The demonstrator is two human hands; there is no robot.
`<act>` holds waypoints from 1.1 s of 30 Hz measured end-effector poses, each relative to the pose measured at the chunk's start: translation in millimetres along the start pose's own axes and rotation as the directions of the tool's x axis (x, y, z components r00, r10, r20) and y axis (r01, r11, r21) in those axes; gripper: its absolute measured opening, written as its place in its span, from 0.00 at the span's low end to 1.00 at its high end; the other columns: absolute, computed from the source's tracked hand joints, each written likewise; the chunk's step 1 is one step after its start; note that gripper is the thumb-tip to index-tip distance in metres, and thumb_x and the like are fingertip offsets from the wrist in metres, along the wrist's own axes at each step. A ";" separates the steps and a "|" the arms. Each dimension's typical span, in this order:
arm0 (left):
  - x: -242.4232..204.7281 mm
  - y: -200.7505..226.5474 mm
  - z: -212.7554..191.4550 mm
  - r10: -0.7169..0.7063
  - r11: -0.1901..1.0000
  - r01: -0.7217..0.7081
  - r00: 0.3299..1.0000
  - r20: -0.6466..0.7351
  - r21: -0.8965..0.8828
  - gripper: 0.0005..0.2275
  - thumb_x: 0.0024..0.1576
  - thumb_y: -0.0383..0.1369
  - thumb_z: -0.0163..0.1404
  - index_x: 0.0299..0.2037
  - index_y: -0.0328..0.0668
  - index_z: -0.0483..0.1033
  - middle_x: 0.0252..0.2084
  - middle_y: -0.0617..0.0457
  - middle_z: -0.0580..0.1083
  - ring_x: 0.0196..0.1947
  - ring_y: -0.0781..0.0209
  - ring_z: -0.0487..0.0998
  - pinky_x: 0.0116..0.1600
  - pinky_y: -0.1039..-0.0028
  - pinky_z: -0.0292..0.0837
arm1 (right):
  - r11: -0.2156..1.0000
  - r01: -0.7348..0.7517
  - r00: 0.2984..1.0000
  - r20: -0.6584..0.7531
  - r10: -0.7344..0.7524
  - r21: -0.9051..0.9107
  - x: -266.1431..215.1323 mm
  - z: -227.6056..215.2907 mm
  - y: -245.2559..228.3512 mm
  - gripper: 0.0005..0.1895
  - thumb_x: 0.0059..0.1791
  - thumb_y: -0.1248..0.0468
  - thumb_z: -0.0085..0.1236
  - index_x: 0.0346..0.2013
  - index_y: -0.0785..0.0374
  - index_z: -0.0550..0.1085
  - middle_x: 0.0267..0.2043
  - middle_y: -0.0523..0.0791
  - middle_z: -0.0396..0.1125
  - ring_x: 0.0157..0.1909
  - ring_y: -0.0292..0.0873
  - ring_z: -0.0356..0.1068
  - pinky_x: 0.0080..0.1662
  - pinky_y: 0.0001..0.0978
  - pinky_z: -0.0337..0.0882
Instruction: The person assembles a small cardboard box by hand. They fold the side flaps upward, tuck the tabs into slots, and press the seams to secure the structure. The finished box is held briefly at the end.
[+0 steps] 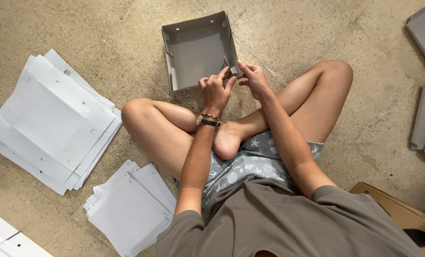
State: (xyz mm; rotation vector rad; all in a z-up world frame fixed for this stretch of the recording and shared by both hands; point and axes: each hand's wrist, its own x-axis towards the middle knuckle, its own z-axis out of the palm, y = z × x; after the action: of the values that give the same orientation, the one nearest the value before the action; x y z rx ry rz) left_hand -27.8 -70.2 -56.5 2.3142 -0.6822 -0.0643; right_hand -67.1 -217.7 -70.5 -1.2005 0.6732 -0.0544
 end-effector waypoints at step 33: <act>1.3 9.8 -0.6 -0.111 0.993 0.113 0.992 0.053 -0.039 0.12 0.56 0.45 0.41 0.42 0.54 0.71 0.32 0.59 0.77 0.34 0.60 0.79 0.57 0.62 0.55 | 0.998 -0.063 0.991 0.121 0.060 0.022 -24.1 13.9 -21.3 0.06 0.42 0.62 0.59 0.28 0.59 0.71 0.26 0.38 0.67 0.34 0.31 0.65 0.36 0.31 0.70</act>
State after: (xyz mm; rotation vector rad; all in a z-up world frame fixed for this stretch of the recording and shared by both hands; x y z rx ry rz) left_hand -31.0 -76.4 -49.4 2.3154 -0.5706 -0.1883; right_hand -72.9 -205.0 -38.4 -1.1477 0.6018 0.0603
